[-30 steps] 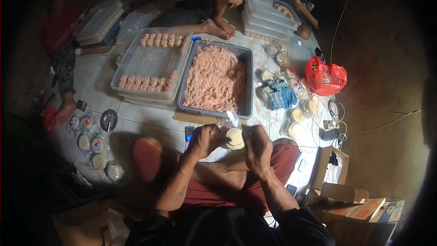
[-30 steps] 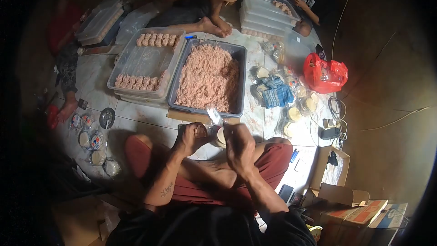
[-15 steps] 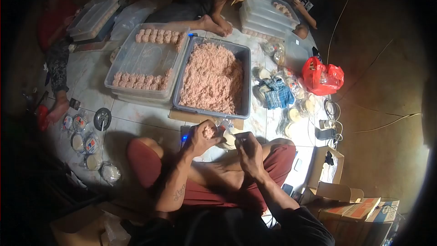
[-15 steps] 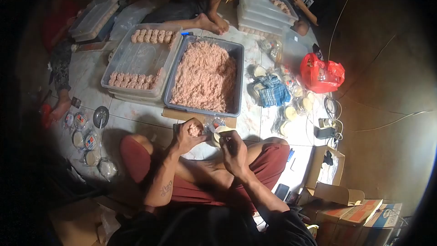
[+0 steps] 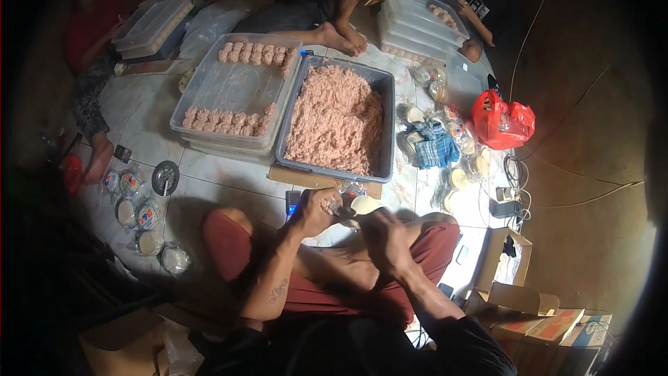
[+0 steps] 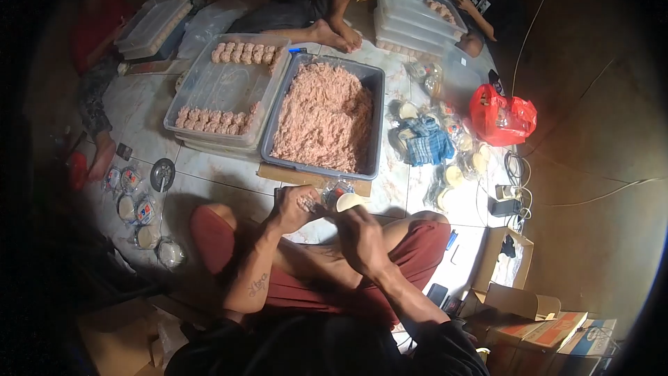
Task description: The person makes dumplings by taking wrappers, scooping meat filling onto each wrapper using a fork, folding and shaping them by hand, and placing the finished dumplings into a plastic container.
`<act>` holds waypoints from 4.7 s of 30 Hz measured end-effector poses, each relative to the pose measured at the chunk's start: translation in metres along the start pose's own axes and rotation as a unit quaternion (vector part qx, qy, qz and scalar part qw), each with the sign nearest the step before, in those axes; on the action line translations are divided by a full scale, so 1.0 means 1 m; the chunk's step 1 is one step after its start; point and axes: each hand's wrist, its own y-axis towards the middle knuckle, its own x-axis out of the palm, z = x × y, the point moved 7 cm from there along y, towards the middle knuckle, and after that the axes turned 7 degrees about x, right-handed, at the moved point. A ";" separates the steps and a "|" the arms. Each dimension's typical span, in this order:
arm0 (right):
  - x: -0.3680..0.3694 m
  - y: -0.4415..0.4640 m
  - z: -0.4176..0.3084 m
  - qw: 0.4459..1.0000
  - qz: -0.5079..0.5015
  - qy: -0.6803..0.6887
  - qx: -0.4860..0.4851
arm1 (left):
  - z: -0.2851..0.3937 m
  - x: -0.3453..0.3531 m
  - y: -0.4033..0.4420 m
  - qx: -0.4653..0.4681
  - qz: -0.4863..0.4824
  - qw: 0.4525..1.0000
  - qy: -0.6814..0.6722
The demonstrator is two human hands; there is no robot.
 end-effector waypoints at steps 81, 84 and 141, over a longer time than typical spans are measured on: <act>-0.087 -0.052 0.201 0.836 0.204 0.467 0.204 | -0.058 -0.155 0.202 -0.363 -0.089 0.846 0.380; -0.082 -0.063 0.216 0.845 0.224 0.434 0.219 | -0.028 -0.146 0.198 -0.248 0.052 0.864 0.436; -0.060 0.074 0.058 0.989 0.115 -0.094 -0.021 | -0.005 0.048 -0.002 0.075 -0.062 0.995 0.008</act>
